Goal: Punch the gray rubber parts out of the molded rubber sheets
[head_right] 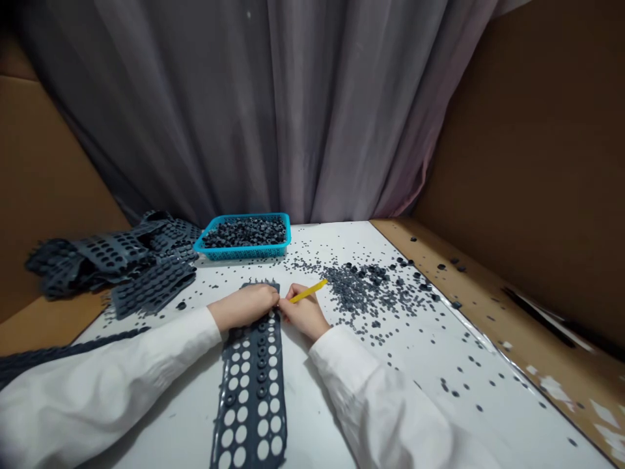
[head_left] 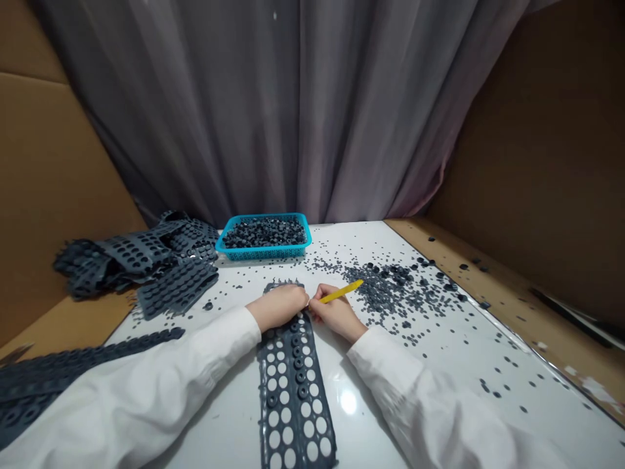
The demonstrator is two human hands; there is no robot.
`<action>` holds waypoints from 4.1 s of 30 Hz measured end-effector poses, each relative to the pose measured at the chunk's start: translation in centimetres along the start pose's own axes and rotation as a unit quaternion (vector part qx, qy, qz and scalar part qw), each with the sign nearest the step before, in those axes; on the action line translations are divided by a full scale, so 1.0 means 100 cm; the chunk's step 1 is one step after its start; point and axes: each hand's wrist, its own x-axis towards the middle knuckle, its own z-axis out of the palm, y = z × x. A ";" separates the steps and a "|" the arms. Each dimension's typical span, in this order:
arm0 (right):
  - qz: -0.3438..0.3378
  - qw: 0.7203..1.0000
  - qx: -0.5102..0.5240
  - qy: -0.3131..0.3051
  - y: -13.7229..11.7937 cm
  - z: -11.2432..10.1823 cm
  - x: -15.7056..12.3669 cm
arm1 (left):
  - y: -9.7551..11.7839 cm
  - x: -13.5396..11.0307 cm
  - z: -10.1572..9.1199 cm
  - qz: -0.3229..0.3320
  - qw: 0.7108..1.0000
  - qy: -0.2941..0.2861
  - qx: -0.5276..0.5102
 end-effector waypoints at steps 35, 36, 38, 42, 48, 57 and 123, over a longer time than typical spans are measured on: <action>0.040 0.998 0.036 0.015 -0.003 0.001 0.015 | -0.037 -0.012 0.002 -0.151 0.783 0.059 -0.600; 0.040 0.998 0.038 0.014 -0.003 0.001 0.015 | -0.036 -0.010 0.001 -0.149 0.806 0.069 -0.569; 0.040 0.998 0.042 0.013 -0.003 0.001 0.014 | -0.031 -0.006 0.001 -0.143 0.855 0.081 -0.491; 0.040 0.998 0.043 0.013 -0.003 0.001 0.014 | -0.019 -0.001 0.000 -0.109 0.943 0.072 -0.307; 0.041 0.998 0.042 0.012 -0.004 0.001 0.014 | -0.004 0.007 -0.003 -0.097 0.990 0.028 -0.097; 0.047 0.998 0.031 0.019 -0.002 0.002 0.015 | -0.001 0.015 -0.001 -0.076 0.996 0.003 -0.037; 0.015 0.998 0.005 0.054 0.002 0.000 0.022 | -0.024 0.018 -0.002 -0.035 0.987 0.090 -0.127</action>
